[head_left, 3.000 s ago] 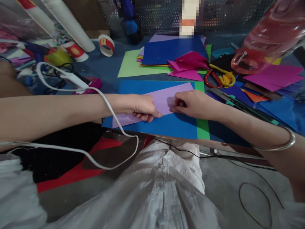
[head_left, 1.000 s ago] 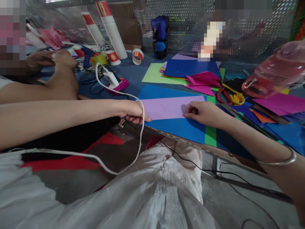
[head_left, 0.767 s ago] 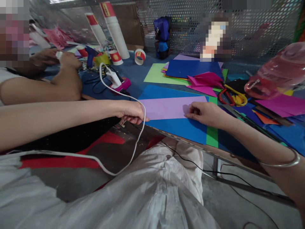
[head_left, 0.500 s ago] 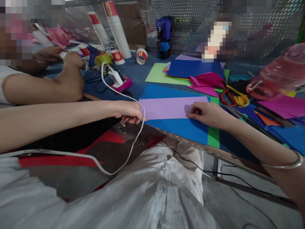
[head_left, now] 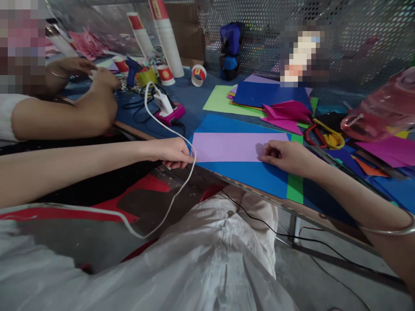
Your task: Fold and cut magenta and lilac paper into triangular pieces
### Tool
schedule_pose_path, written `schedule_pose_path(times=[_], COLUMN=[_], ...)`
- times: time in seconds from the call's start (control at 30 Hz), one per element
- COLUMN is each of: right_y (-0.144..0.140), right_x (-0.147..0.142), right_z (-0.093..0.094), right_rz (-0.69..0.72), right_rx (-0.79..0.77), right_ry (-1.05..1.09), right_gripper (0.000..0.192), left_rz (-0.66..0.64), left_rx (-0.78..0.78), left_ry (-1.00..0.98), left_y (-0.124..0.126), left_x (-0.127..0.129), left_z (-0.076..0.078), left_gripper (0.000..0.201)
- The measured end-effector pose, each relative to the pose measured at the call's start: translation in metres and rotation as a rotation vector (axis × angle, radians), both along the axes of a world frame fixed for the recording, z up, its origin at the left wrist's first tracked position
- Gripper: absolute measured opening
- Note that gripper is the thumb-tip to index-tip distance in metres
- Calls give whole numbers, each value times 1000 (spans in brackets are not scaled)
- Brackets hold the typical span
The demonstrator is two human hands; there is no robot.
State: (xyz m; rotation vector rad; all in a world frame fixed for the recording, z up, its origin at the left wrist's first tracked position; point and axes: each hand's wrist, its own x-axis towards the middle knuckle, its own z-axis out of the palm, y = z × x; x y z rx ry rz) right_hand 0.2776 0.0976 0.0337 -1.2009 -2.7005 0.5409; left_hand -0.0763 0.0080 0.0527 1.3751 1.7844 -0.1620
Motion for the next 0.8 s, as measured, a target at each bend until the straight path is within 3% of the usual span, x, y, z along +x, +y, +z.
schedule_pose_path(times=[0.4, 0.63, 0.7, 0.8], right_y=[1, 2, 2, 0], right_x=[1, 2, 2, 0], right_z=[0, -2, -1, 1], right_rz=[7, 30, 23, 6], right_rx=[-4, 6, -6, -9], right_ry=[-3, 21, 17, 15], right_gripper=[24, 22, 21, 22], left_rz=[10, 19, 4, -86], left_rx=[10, 31, 23, 9], left_ry=[1, 26, 61, 81], left_y=[-7, -18, -22, -26], left_x=[-1, -13, -19, -32], left_z=[6, -2, 5, 29], left_gripper=[53, 58, 59, 63])
